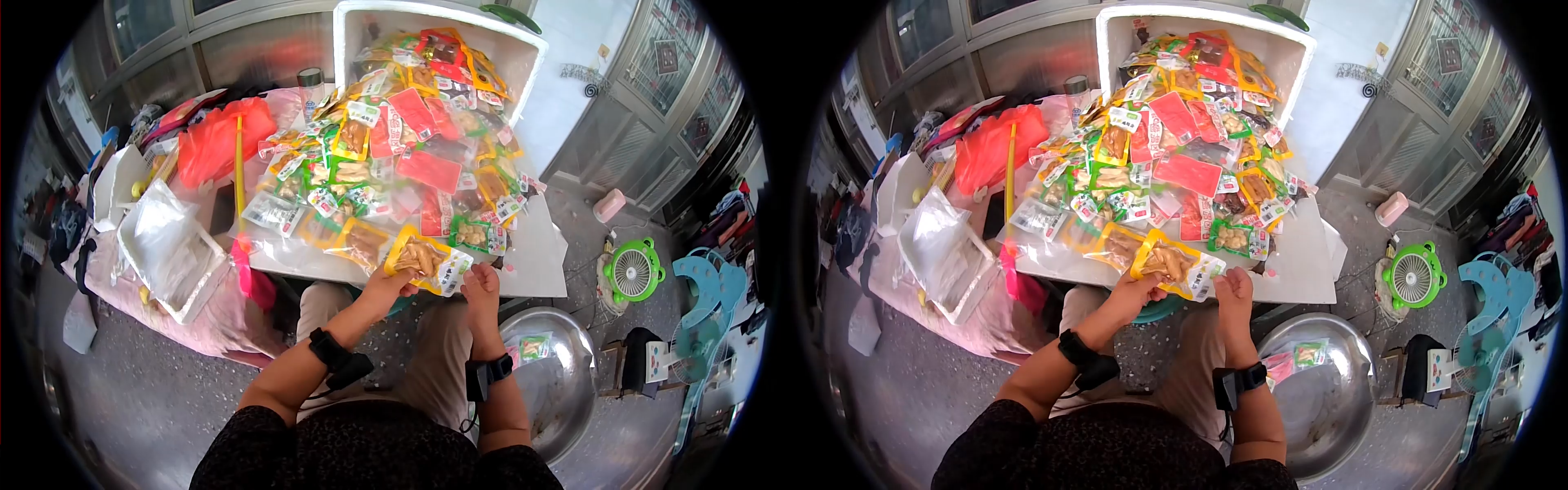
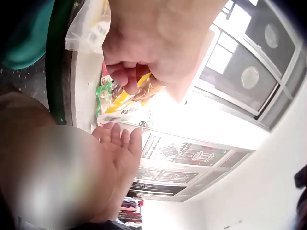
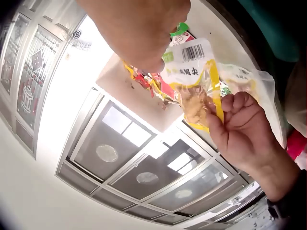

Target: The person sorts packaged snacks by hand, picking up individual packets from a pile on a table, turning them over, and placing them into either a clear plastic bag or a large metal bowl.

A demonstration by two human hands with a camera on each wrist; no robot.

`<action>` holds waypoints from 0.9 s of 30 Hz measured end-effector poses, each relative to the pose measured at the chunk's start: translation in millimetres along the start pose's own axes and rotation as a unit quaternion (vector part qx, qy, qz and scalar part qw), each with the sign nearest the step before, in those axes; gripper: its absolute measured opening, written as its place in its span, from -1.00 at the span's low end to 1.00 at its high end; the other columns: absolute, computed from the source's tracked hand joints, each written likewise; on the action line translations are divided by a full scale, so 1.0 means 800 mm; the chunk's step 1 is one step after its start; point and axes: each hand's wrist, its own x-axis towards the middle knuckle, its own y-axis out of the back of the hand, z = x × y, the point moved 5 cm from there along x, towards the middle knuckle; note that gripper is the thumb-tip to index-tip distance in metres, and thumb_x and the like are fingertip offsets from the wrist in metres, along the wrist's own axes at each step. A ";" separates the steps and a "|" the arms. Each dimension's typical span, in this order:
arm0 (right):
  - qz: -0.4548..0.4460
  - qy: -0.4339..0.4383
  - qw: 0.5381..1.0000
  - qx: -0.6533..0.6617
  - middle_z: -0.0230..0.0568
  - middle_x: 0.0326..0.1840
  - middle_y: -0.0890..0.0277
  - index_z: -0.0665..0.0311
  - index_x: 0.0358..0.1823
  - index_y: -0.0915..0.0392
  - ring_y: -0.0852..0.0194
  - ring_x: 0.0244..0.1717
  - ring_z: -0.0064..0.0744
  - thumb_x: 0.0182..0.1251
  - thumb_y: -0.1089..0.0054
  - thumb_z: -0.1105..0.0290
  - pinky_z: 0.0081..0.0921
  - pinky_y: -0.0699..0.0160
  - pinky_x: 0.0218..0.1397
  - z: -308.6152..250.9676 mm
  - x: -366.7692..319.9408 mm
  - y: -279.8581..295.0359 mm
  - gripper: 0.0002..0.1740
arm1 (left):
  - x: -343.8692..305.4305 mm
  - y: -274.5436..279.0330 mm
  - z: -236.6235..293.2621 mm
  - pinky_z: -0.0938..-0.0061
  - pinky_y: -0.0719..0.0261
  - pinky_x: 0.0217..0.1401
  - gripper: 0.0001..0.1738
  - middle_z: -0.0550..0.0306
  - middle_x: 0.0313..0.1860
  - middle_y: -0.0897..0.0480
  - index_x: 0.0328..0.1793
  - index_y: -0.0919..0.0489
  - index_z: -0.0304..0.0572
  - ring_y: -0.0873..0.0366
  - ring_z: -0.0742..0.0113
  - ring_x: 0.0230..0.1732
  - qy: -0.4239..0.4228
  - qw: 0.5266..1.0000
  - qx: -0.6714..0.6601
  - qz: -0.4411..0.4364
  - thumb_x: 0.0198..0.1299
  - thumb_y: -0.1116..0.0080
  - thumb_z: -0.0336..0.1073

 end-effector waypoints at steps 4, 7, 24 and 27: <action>-0.112 -0.124 0.962 0.215 -0.13 -0.07 -0.34 0.37 -0.04 -0.25 -0.37 -0.09 -0.33 0.14 0.12 0.55 -0.39 -0.39 -0.03 0.013 -0.010 -0.016 -0.69 | -0.006 -0.006 -0.016 0.66 -0.37 -0.46 -0.77 0.23 -0.38 -0.48 -0.15 -0.38 -0.16 -0.40 0.54 -0.48 0.108 0.986 -0.109 -0.069 0.09 0.02 -0.26; -0.060 -0.115 0.974 0.185 -0.15 -0.16 -0.39 0.36 -0.07 -0.27 -0.43 -0.19 -0.35 0.13 0.11 0.56 -0.42 -0.45 -0.12 0.020 -0.003 -0.007 -0.72 | 0.002 0.005 -0.012 0.56 -0.40 -0.42 -0.70 0.16 -0.37 -0.47 -0.15 -0.39 -0.18 -0.44 0.42 -0.44 0.027 0.994 0.088 -0.061 0.01 -0.06 -0.21; -0.061 -0.125 0.987 0.074 -0.25 -0.35 -0.43 0.34 -0.20 -0.33 -0.45 -0.39 -0.46 0.11 0.08 0.57 -0.53 -0.47 -0.29 0.058 0.004 -0.013 -0.81 | 0.008 0.038 -0.003 0.27 -0.40 -0.35 -0.92 -0.05 -0.48 -0.46 -0.47 -0.42 -0.26 -0.41 0.00 -0.37 -0.228 0.821 0.507 0.127 -0.12 0.05 -0.41; -0.089 -0.134 0.983 0.094 -0.26 -0.33 -0.44 0.35 -0.19 -0.33 -0.44 -0.35 -0.47 0.10 0.08 0.55 -0.51 -0.46 -0.28 0.063 0.012 -0.036 -0.79 | 0.001 0.025 0.005 0.27 -0.40 -0.38 -0.92 -0.04 -0.48 -0.46 -0.47 -0.42 -0.24 -0.42 0.00 -0.39 -0.230 0.806 0.528 0.138 -0.11 0.04 -0.40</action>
